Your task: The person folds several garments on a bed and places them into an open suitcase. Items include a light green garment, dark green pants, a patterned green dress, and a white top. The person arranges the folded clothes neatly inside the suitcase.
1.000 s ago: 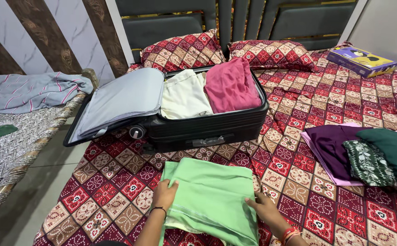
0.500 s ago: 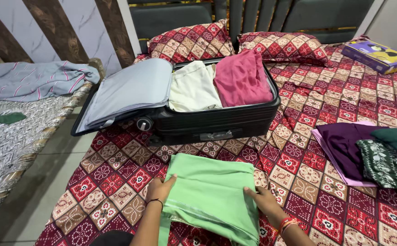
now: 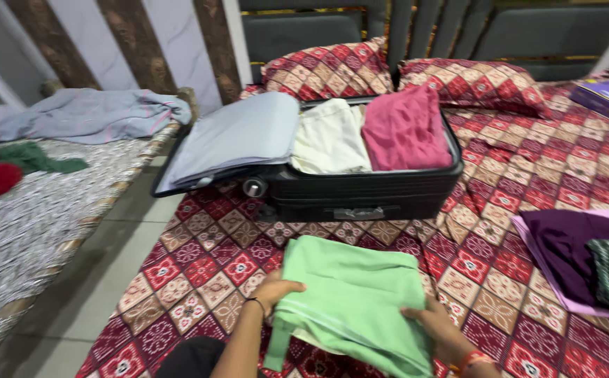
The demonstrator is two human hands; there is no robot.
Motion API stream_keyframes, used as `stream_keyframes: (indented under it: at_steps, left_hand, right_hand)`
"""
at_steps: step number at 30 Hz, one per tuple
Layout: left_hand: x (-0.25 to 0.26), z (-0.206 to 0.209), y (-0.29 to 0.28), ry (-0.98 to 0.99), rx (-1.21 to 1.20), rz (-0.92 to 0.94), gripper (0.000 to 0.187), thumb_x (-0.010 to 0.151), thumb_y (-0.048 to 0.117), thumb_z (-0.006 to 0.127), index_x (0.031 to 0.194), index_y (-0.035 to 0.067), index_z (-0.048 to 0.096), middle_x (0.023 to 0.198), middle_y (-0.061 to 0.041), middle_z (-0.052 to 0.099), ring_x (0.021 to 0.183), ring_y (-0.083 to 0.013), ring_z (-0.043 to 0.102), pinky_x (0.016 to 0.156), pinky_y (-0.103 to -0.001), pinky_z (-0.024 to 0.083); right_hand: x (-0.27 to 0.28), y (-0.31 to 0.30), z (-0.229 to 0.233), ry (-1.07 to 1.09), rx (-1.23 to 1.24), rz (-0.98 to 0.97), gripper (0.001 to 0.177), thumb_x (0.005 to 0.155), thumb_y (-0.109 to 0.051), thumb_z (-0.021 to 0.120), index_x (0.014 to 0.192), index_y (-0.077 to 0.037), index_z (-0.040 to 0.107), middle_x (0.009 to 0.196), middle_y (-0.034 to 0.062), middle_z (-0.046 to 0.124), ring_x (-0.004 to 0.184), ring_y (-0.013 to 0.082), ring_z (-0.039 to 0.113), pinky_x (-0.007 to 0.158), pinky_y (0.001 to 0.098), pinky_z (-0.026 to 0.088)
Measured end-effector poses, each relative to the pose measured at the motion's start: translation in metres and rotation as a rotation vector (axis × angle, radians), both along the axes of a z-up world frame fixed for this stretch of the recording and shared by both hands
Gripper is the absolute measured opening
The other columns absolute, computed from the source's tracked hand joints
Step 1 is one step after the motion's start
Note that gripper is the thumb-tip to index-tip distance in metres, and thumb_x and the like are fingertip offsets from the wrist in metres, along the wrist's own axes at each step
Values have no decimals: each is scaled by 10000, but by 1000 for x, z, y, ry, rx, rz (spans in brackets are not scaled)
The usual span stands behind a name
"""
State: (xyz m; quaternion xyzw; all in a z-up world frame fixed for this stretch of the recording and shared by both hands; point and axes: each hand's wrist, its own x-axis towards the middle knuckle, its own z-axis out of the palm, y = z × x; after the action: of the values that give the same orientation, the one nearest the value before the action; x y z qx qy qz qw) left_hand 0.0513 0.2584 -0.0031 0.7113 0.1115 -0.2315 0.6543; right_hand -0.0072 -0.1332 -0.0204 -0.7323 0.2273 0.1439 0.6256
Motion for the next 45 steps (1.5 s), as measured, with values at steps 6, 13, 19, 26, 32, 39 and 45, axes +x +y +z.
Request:
stream_keyframes:
  at_steps: [6,13,19,26,32,39,45]
  left_hand:
    - [-16,54,-38,-164,-101,-96,585,790,108,716,1361,88,590,1247,-83,721,1136,-193,679,992,-323,520]
    - [7,117,-62,-266,-163,-127,584,813,133,723,1359,13,557,1251,-127,704,1128,-217,671,979,-335,522]
    - [42,210,-56,-387,-173,-207,665,793,231,798,1368,3,553,1290,-126,682,1206,-217,621,1016,-333,474]
    - [80,268,-50,-352,-213,-248,928,691,280,834,1493,76,414,1385,-136,596,1269,-270,556,997,-491,455]
    - [140,278,-58,-637,-283,-47,1128,701,83,814,1614,218,166,1456,-76,506,1317,-215,499,1071,-377,405]
    - [223,267,-49,-966,-191,-41,505,795,41,749,1294,115,733,1301,-121,730,1184,-192,661,1009,-294,520]
    - [294,223,-31,-886,167,190,555,715,86,726,1265,160,744,1220,-178,750,1115,-267,716,988,-325,540]
  right_hand:
    - [-2,-31,71,-165,-3,-29,858,898,16,705,1642,-298,416,1374,220,607,1004,365,744,822,476,628]
    - [0,-55,151,-223,-83,7,365,925,-25,668,1276,-89,740,1074,156,757,857,216,677,767,365,556]
    - [37,-57,220,-335,-58,-74,330,929,-49,681,1251,-53,752,979,132,739,763,190,652,668,354,530]
    - [103,-57,288,-412,-199,-4,367,922,-45,689,1282,-79,753,989,144,763,754,191,671,670,342,553]
    - [191,-50,333,-478,-434,79,371,910,-63,712,1267,-140,780,1003,135,803,774,202,708,706,354,581]
    - [311,-25,338,-534,-864,160,498,904,-28,616,1300,-274,790,1106,127,779,817,328,781,755,457,620]
    - [377,12,327,-738,-887,192,468,813,-32,632,1186,-238,828,1228,98,731,910,235,732,841,358,571]
